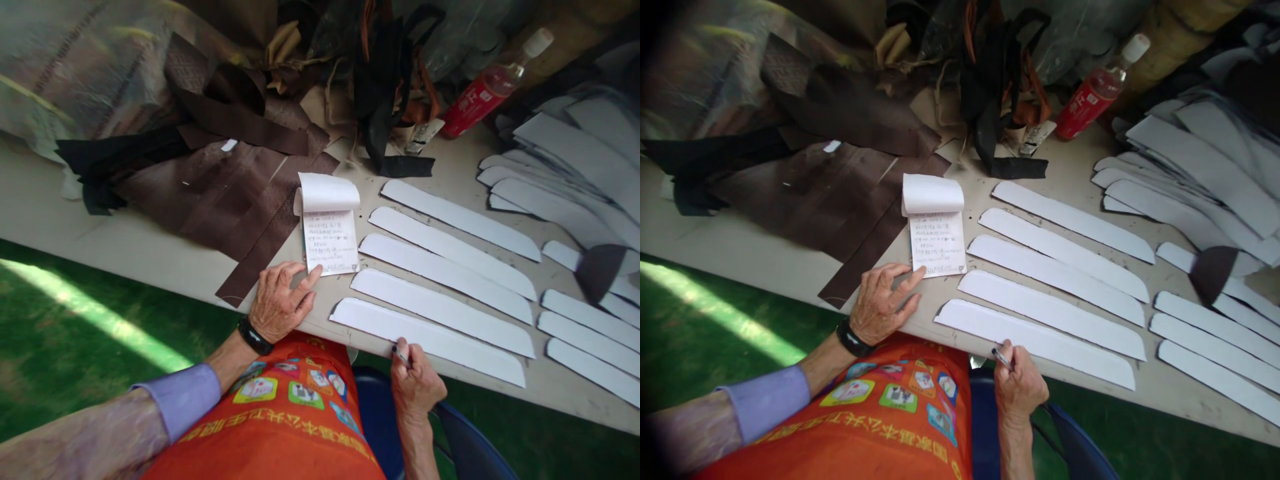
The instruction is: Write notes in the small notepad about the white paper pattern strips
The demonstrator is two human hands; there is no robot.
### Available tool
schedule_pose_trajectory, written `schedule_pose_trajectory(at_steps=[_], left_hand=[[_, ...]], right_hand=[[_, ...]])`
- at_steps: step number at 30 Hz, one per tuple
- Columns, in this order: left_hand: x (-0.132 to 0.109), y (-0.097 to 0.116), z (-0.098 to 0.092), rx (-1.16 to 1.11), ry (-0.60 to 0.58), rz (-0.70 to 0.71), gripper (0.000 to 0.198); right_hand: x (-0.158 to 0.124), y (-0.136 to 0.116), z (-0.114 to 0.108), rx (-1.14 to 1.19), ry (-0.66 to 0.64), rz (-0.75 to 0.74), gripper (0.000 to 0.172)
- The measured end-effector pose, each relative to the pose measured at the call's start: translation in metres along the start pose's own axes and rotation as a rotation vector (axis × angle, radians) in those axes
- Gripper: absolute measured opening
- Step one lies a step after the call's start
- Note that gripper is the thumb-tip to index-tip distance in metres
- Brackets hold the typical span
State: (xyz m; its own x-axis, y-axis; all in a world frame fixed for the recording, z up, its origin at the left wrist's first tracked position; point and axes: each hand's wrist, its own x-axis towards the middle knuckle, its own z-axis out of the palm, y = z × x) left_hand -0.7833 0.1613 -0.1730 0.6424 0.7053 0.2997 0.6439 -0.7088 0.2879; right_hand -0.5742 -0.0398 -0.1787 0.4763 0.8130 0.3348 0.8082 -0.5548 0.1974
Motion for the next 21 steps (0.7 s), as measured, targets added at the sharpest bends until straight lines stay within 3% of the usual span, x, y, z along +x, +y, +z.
schedule_pose_trajectory(at_steps=[13, 18, 21], left_hand=[[-0.003, -0.001, 0.005, -0.072, 0.014, -0.073, 0.046], [-0.007, -0.004, -0.005, -0.171, 0.068, -0.013, 0.037], [-0.026, -0.005, -0.017, -0.273, 0.081, 0.115, 0.022]], right_hand=[[-0.002, 0.002, 0.0, 0.018, -0.028, 0.0, 0.043], [0.002, 0.012, -0.007, 0.09, -0.186, -0.089, 0.052], [0.008, 0.022, -0.01, 0.161, -0.322, -0.189, 0.056]])
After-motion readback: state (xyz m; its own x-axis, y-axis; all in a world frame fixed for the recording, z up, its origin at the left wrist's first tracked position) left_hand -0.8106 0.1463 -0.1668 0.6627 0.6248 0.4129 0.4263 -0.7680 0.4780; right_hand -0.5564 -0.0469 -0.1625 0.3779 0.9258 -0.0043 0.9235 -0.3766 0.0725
